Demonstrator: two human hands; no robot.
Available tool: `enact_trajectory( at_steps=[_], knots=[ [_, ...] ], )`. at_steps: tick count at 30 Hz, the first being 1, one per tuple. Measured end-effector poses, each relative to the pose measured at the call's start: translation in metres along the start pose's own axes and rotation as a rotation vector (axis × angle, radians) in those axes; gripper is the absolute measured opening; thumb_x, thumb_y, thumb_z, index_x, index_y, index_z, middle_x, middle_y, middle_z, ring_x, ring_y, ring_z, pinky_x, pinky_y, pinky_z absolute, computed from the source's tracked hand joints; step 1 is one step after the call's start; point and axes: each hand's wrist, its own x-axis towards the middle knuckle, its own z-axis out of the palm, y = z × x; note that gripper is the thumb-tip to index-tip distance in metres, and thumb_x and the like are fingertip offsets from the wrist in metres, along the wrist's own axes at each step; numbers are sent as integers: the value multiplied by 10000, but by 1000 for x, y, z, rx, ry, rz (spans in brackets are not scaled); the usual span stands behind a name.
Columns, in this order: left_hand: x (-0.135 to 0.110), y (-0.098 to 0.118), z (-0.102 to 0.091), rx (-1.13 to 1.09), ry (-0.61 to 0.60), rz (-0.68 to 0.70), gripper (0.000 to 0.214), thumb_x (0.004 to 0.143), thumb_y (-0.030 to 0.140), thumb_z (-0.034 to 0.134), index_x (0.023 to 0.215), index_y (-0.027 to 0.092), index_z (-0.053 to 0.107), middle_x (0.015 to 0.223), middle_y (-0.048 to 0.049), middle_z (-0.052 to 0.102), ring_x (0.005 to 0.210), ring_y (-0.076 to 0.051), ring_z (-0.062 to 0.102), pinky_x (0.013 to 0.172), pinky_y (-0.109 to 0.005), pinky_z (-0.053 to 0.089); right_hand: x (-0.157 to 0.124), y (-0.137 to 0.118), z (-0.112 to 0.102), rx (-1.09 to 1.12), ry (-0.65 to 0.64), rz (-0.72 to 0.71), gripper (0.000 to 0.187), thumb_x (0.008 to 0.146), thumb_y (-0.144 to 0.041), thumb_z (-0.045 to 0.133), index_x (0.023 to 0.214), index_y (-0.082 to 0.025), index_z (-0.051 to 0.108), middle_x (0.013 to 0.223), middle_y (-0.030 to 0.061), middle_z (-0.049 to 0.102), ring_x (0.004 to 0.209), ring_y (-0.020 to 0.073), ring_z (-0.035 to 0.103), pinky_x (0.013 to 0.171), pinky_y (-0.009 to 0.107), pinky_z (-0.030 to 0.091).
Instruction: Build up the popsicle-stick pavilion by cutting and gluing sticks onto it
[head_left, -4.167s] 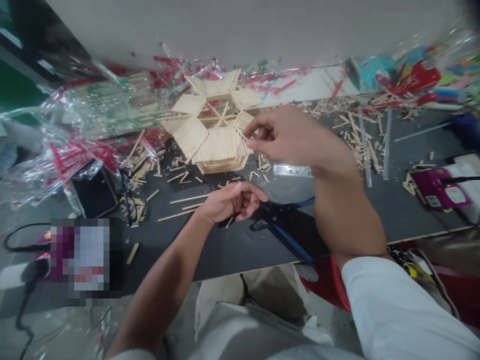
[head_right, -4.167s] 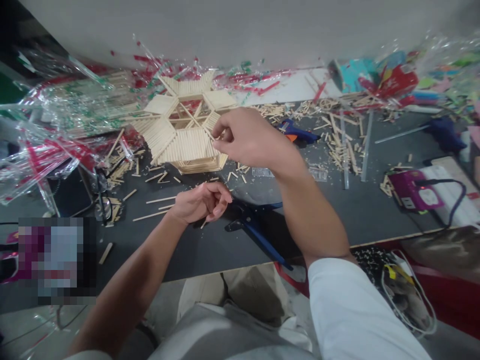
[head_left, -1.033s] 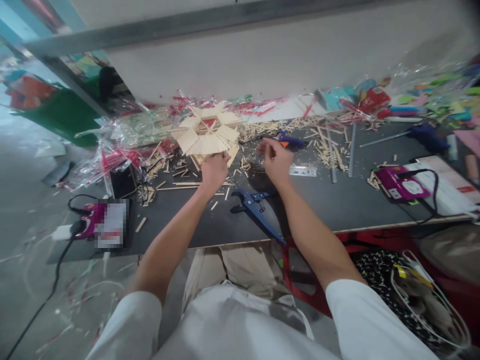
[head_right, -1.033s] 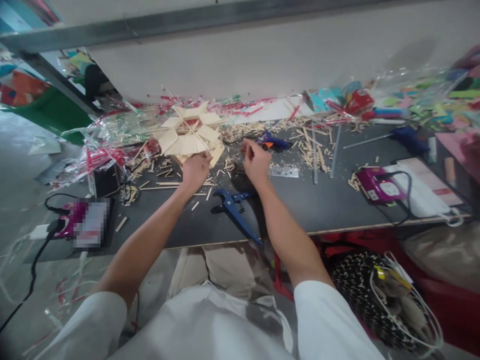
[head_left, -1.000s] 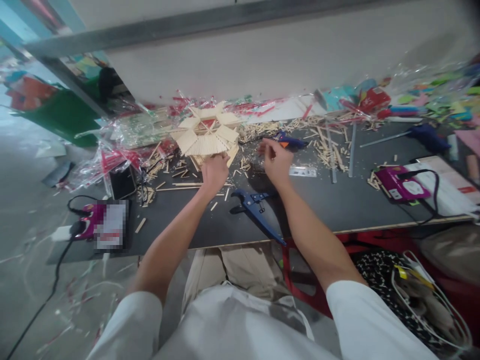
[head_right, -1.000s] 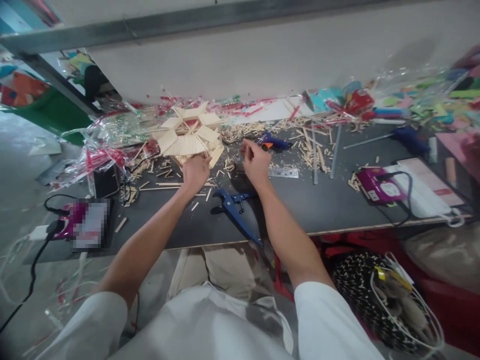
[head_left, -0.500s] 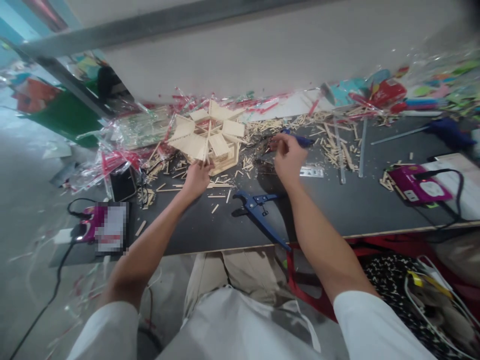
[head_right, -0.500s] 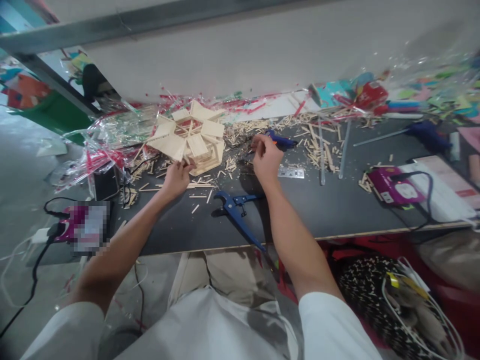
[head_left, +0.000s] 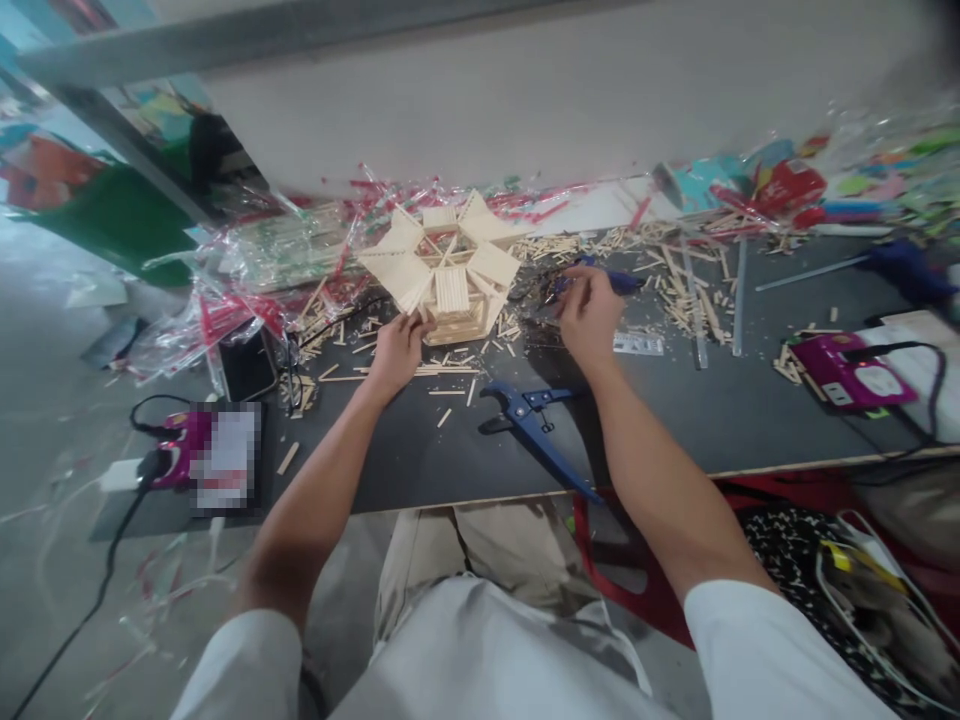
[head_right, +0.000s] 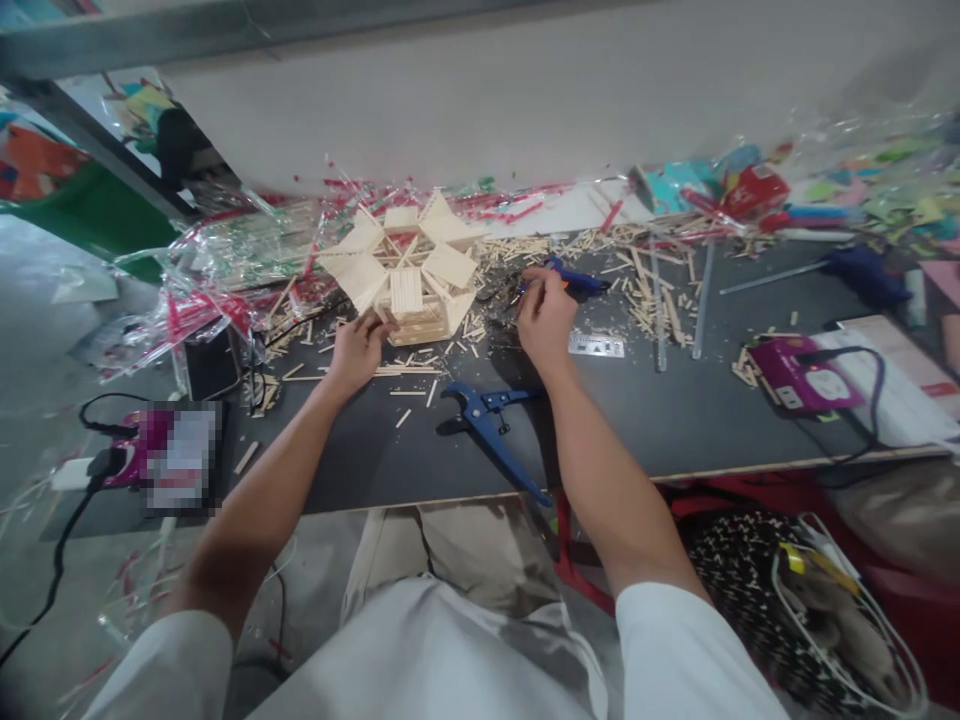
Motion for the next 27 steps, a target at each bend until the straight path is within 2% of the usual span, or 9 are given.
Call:
enact_trajectory(
  at_steps=[2, 4, 8, 11, 13, 15, 17, 22, 27],
  knots=[
    [-4, 9, -2, 13, 2, -22, 365, 1042, 134, 442, 1025, 180, 804, 1256, -143, 796, 1249, -277, 718, 1188, -458, 524, -1, 0, -1, -38, -12, -8, 491, 1126, -621, 359, 1135, -235, 663, 583, -28, 585, 499, 178, 621, 593, 336, 549],
    [-6, 17, -4, 36, -8, -50, 363, 1045, 118, 440, 1077, 186, 795, 1250, -137, 794, 1237, -273, 717, 1171, -458, 533, -2, 0, 0, -33, -30, -8, 503, 1125, -634, 353, 1150, -241, 667, 614, -15, 626, 505, 178, 638, 589, 336, 558],
    [-9, 24, -14, 81, -2, -57, 209, 1042, 178, 560, 1134, 165, 748, 1211, -154, 776, 1239, -292, 692, 1144, -453, 533, -2, 3, 2, -6, -55, -18, 476, 1102, -607, 420, 1137, -236, 716, 872, 64, 791, 602, 179, 730, 604, 325, 595],
    [-12, 21, -35, 87, 17, -68, 222, 1005, 237, 650, 1194, 140, 714, 1283, -176, 720, 1099, -264, 707, 1066, -423, 563, 0, 6, 1, -3, -71, -6, 415, 1069, -548, 508, 1137, -221, 755, 968, 85, 822, 661, 190, 769, 621, 321, 621],
    [-17, 18, -53, 97, -72, -63, 246, 1003, 261, 632, 1192, 132, 724, 1236, -159, 721, 974, -239, 711, 996, -400, 582, 1, 9, -1, 19, -73, 17, 382, 1060, -512, 530, 1122, -216, 764, 987, 84, 826, 686, 198, 783, 606, 316, 629],
    [-26, 17, -69, 147, -216, -22, 256, 989, 300, 634, 1156, 155, 762, 1165, -130, 744, 1047, -272, 707, 1035, -413, 563, 1, 13, -2, 66, -79, 31, 360, 1060, -493, 542, 1103, -216, 768, 1004, 88, 824, 715, 213, 796, 601, 328, 644],
    [-38, 18, -79, 184, -294, -6, 271, 980, 303, 617, 1138, 181, 800, 1198, -122, 746, 1158, -297, 697, 1101, -430, 534, 1, 18, -2, 109, -89, 31, 345, 1057, -494, 569, 1092, -221, 776, 994, 90, 819, 759, 237, 808, 645, 366, 675],
    [-67, 20, -80, 212, -241, -87, 277, 954, 272, 603, 1083, 195, 835, 1489, -146, 629, 1340, -321, 649, 1184, -439, 498, 0, 25, 3, 159, -69, 37, 362, 1020, -567, 642, 1056, -239, 790, 941, 88, 817, 778, 267, 815, 664, 419, 696],
    [-75, 21, -76, 218, -178, -142, 225, 949, 236, 570, 952, 174, 786, 1279, -161, 693, 1242, -327, 676, 1145, -465, 522, -1, 22, 5, 103, -52, 16, 426, 1031, -622, 618, 1041, -230, 784, 937, 101, 819, 701, 242, 793, 654, 410, 682]
  ],
)
